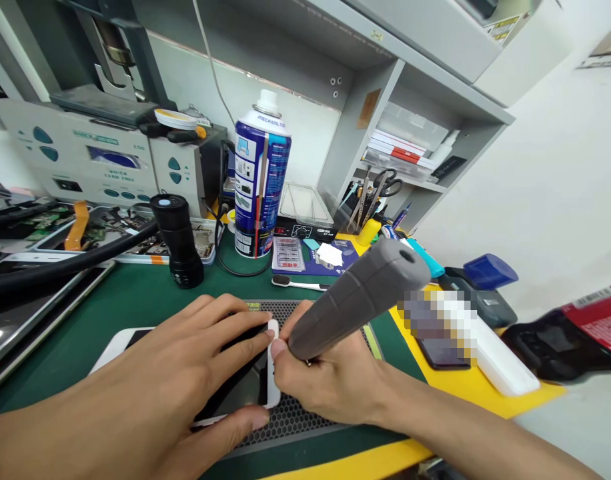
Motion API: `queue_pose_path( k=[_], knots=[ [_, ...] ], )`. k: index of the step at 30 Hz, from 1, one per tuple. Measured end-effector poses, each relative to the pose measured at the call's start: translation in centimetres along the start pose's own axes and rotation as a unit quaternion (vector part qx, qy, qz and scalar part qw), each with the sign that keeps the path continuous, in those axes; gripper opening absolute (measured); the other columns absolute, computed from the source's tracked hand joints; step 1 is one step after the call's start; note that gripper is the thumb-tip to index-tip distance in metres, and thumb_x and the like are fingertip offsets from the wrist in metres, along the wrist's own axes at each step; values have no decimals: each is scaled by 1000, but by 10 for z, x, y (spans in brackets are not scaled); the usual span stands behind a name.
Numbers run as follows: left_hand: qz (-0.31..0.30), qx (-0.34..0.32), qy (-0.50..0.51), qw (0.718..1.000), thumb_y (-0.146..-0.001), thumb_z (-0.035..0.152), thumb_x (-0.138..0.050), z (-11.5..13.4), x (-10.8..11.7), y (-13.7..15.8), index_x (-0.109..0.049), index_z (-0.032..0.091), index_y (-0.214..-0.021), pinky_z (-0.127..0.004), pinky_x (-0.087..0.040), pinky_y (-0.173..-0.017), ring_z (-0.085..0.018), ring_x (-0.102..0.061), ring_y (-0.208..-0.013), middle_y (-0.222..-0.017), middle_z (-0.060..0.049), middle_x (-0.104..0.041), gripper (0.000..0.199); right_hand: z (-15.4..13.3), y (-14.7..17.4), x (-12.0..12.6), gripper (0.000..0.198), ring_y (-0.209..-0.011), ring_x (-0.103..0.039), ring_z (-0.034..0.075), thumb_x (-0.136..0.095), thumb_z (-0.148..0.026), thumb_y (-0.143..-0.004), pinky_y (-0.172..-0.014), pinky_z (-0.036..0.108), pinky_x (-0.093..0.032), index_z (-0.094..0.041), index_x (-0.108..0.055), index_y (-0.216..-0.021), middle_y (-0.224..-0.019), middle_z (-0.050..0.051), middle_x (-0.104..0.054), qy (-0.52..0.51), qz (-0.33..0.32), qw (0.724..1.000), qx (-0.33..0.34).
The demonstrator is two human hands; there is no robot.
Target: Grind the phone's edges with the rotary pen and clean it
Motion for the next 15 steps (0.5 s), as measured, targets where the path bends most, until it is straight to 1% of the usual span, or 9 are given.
queue_pose_path(
  k=[3, 8, 11, 15],
  knots=[
    [-3, 3, 2, 1000, -96, 48, -55, 0, 0, 0, -71, 17, -107, -63, -46, -98, -37, -58, -110, -114, -12, -69, 37, 1, -1, 2, 13, -54, -53, 8, -58, -14, -87, -51, 19, -44, -20, -53, -77, -66, -4, -56, -5, 9, 1000, -5],
    [2, 1, 0, 1000, -96, 48, -56, 0, 0, 1, -71, 18, -106, -60, -46, -99, -36, -58, -110, -111, -12, -69, 36, 2, 0, -2, 18, -53, -52, 9, -56, -16, -88, -50, 21, -43, -21, -48, -72, -62, -4, -53, 14, -14, 1000, -7],
    [7, -1, -7, 1000, -96, 49, -56, 0, 1, 1, -71, 18, -105, -59, -46, -98, -36, -58, -110, -111, -12, -69, 36, 1, 0, 0, 15, -54, -55, 9, -57, -15, -87, -50, 21, -45, -20, -50, -74, -65, -3, -56, 12, -4, 1000, -4],
    [2, -4, -2, 1000, -96, 47, -57, 1, 1, -1, -71, 17, -107, -57, -45, -101, -35, -58, -111, -111, -12, -69, 35, 0, 0, 0, 13, -53, -56, 10, -58, -15, -87, -50, 21, -46, -20, -53, -76, -64, -3, -57, 12, -4, 1000, -3]
  ],
)
Point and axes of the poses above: each hand's wrist, its own y-axis away from the middle knuckle, its own x-axis out of the back of the hand, z = x × y, the point moved 10 cm from there along -y, towards the middle knuckle
